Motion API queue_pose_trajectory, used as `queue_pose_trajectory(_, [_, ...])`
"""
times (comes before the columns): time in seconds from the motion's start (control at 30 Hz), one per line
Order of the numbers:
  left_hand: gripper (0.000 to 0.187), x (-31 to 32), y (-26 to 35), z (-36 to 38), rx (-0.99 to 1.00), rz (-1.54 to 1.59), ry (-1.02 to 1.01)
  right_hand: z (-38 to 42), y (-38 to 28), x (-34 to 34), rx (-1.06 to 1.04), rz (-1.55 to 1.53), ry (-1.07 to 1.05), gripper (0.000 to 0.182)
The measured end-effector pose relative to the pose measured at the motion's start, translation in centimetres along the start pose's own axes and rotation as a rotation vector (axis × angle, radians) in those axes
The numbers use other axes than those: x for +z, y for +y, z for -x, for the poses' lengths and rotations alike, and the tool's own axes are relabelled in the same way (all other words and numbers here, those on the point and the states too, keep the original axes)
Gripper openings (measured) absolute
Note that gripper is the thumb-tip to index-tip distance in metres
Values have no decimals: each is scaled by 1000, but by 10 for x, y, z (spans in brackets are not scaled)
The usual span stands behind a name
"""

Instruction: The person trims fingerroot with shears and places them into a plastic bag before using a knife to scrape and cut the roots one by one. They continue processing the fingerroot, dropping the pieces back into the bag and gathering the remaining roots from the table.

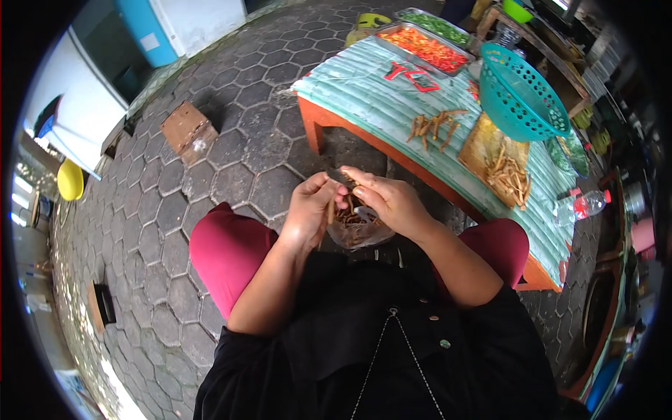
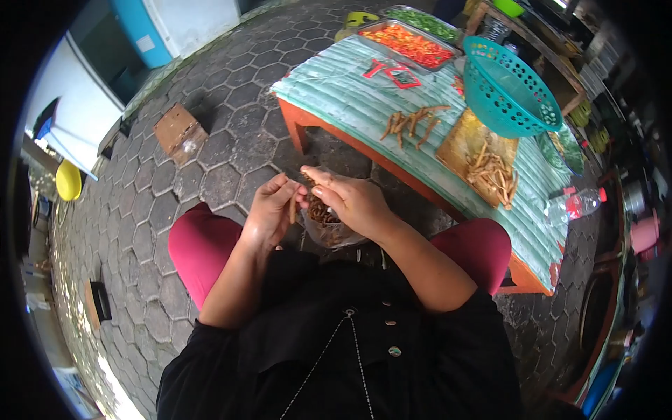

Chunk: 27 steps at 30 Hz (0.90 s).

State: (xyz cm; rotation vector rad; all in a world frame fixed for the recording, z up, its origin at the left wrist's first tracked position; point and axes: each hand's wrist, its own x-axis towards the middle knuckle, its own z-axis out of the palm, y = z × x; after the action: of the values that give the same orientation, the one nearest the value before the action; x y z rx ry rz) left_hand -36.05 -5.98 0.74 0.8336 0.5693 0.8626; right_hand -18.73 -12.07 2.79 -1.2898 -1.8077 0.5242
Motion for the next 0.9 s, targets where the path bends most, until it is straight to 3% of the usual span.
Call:
queue_pose_trajectory(0.07, [10, -2, -2, -1, 1, -37, -20, 1, 0, 0, 118, -53, -38, 34])
queue_pose_trajectory(0.2, [10, 2, -7, -4, 154, -255, 44, 0, 9, 10, 43, -199, 41, 35])
queue_pose_trajectory(0.27, [11, 11, -2, 1, 199, -448, 102, 3, 14, 17, 201, -337, 4, 35])
queue_pose_trajectory(0.33, [12, -3, -17, -11, 278, -471, 110, 2, 15, 18, 198, -247, 46, 37])
queue_pose_trajectory(0.4, [14, 8, -13, -6, 287, -550, 78, 0, 16, 15, 414, -389, 17, 40])
queue_pose_trajectory(0.43, [13, 10, -17, -6, 314, -565, 56, 0, 21, 14, 400, -374, 40, 40])
queue_pose_trajectory(0.53, [12, 5, -19, -13, 358, -585, 72, -4, 27, 1, 627, -545, -17, 39])
queue_pose_trajectory(0.6, [17, -4, -12, -21, 340, -508, 108, -3, 35, 11, 485, -377, -17, 43])
queue_pose_trajectory(0.63, [16, -7, -8, -25, 279, -434, 124, -1, 31, 1, 668, -261, -153, 52])
queue_pose_trajectory(0.67, [15, -8, -5, -26, 214, -364, 141, 0, 32, 0, 661, -258, -153, 52])
queue_pose_trajectory(0.73, [16, -6, 0, -25, 134, -220, 110, 3, 40, 6, 480, -277, -204, 59])
queue_pose_trajectory(0.87, [22, 7, 7, -27, -78, 13, 59, 5, 50, 5, 435, -100, -248, 56])
queue_pose_trajectory(0.9, [23, 9, 9, -25, -107, 53, 26, 9, 66, 15, 376, -45, -175, 57])
